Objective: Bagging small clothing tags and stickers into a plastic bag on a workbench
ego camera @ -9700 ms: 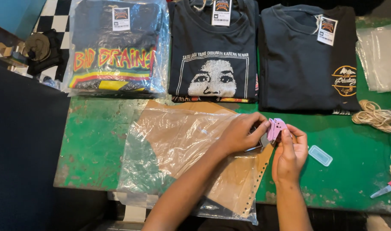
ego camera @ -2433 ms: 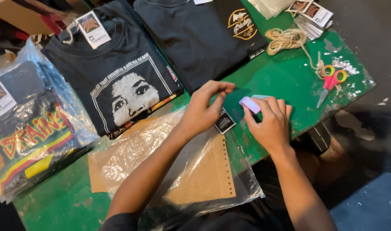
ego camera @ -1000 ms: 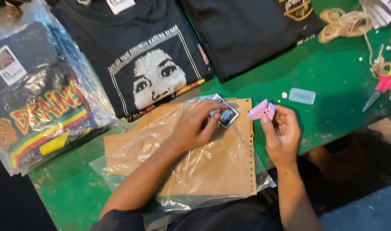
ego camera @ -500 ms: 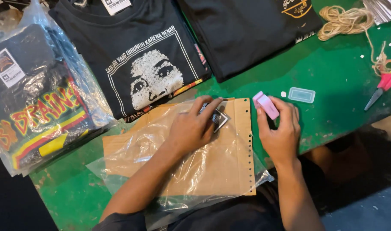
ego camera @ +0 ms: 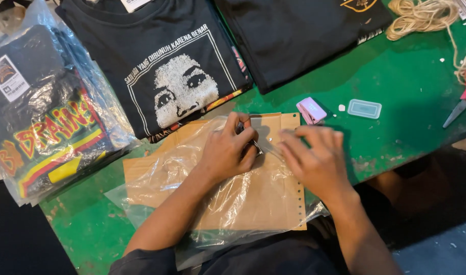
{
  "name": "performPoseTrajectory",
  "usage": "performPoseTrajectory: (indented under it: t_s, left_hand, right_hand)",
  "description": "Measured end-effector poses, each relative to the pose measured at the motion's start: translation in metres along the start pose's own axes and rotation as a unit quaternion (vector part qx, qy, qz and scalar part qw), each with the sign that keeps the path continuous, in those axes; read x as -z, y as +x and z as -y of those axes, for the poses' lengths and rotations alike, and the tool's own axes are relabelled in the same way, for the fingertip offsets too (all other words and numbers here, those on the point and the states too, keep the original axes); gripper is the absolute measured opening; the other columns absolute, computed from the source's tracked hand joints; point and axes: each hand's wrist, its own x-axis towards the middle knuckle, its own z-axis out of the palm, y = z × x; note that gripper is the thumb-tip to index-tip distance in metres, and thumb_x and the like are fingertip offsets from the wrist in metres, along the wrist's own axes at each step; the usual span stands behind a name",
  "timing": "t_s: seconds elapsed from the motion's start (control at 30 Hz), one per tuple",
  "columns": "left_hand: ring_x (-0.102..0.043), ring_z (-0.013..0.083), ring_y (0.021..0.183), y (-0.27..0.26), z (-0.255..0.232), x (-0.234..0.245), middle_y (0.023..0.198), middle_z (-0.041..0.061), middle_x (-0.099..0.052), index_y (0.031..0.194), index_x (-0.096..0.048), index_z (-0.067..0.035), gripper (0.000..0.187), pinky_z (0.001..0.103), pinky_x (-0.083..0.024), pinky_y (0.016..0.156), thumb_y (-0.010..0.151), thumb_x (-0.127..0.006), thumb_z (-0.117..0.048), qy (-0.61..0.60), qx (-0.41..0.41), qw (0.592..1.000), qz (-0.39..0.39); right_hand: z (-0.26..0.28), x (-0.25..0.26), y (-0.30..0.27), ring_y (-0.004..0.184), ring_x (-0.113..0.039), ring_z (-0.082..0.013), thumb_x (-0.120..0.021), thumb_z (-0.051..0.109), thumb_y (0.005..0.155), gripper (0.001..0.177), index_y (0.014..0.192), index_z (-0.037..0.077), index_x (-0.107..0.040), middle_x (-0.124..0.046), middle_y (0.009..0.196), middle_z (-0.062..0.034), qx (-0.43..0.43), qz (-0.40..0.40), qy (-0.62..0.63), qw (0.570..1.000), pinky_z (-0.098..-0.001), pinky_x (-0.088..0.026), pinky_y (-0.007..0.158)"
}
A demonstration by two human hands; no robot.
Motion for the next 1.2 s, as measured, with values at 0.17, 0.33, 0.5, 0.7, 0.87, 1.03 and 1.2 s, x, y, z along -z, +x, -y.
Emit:
performPoseTrajectory:
  t_s: [0.17, 0.33, 0.5, 0.7, 0.87, 1.03, 1.2]
  left_hand:
    - [-0.068, 0.045, 0.055, -0.001, 0.0, 0.003, 0.115, 0.001, -0.05, 0.091, -0.06, -0.027, 0.012, 0.057, -0.06, 0.061, 0.08, -0.065, -0.029, -0.008, 0.001, 1.0, 0.024]
    - [-0.068, 0.0469, 0.055, 0.002, -0.002, 0.004, 0.117, 0.003, -0.052, 0.098, -0.062, -0.025, 0.02, 0.059, -0.059, 0.062, 0.08, -0.065, -0.03, -0.001, -0.008, 0.999, 0.038]
    - [-0.073, 0.0416, 0.069, 0.011, -0.013, 0.014, 0.122, -0.003, -0.057, 0.119, -0.066, -0.036, 0.04, 0.055, -0.061, 0.072, 0.081, -0.055, -0.027, -0.039, 0.003, 0.999, 0.03]
    - [-0.07, 0.0399, 0.11, 0.027, -0.009, 0.027, 0.123, 0.013, -0.067, 0.115, -0.077, -0.013, 0.038, 0.052, -0.053, 0.097, 0.084, -0.055, -0.008, -0.321, 0.023, 0.947, 0.005]
    - [-0.069, 0.022, 0.057, 0.023, -0.012, 0.027, 0.116, 0.018, -0.063, 0.118, -0.071, 0.002, 0.034, 0.035, -0.06, 0.057, 0.092, -0.049, 0.0, -0.488, 0.093, 0.868, 0.031]
    - [-0.071, 0.0222, 0.067, 0.03, -0.015, 0.034, 0.086, 0.017, -0.069, 0.124, -0.066, 0.006, 0.035, 0.039, -0.062, 0.067, 0.097, -0.047, -0.005, -0.548, 0.162, 0.818, 0.066]
    - [-0.069, 0.0192, 0.071, 0.051, -0.025, 0.035, 0.078, 0.013, -0.07, 0.119, -0.07, 0.001, 0.029, 0.035, -0.059, 0.074, 0.098, -0.05, -0.004, -0.452, 0.132, 0.879, 0.077]
  right_hand:
    - [0.012, -0.006, 0.011, 0.093, -0.06, -0.0247, -0.069, 0.03, 0.097, 0.012, 0.107, 0.025, -0.074, -0.06, 0.098, 0.002, 0.02, 0.027, 0.028, 0.999, -0.0383, -0.039, 0.077]
    - [0.008, -0.013, 0.01, 0.084, -0.06, -0.0224, -0.066, 0.022, 0.098, 0.007, 0.101, 0.018, -0.071, -0.059, 0.089, 0.0007, 0.048, -0.004, 0.03, 0.998, -0.0364, -0.041, 0.074]
    - [-0.033, -0.014, -0.021, 0.079, -0.061, -0.026, -0.076, 0.015, 0.09, 0.004, 0.091, 0.015, -0.072, -0.061, 0.083, -0.0033, 0.012, -0.067, -0.019, 0.998, -0.0402, -0.044, 0.075]
    - [-0.079, 0.02, -0.017, 0.08, -0.059, -0.0271, -0.079, 0.014, 0.098, 0.007, 0.103, 0.013, -0.074, -0.057, 0.082, -0.0016, -0.074, -0.086, -0.03, 0.993, -0.0383, -0.043, 0.075]
    - [-0.078, 0.014, -0.016, 0.081, -0.062, -0.0252, -0.078, 0.018, 0.098, 0.004, 0.098, 0.016, -0.074, -0.06, 0.08, 0.0, -0.055, -0.069, -0.054, 0.995, -0.0371, -0.044, 0.075]
    - [-0.084, 0.018, -0.01, 0.079, -0.061, -0.025, -0.075, 0.021, 0.097, 0.004, 0.099, 0.018, -0.074, -0.058, 0.078, -0.001, -0.017, -0.038, -0.099, 0.994, -0.0384, -0.045, 0.073]
    - [-0.099, 0.022, -0.002, 0.073, -0.058, -0.027, -0.076, 0.015, 0.086, 0.01, 0.082, 0.013, -0.067, -0.054, 0.073, -0.004, 0.016, -0.047, -0.115, 0.992, -0.0401, -0.043, 0.068]
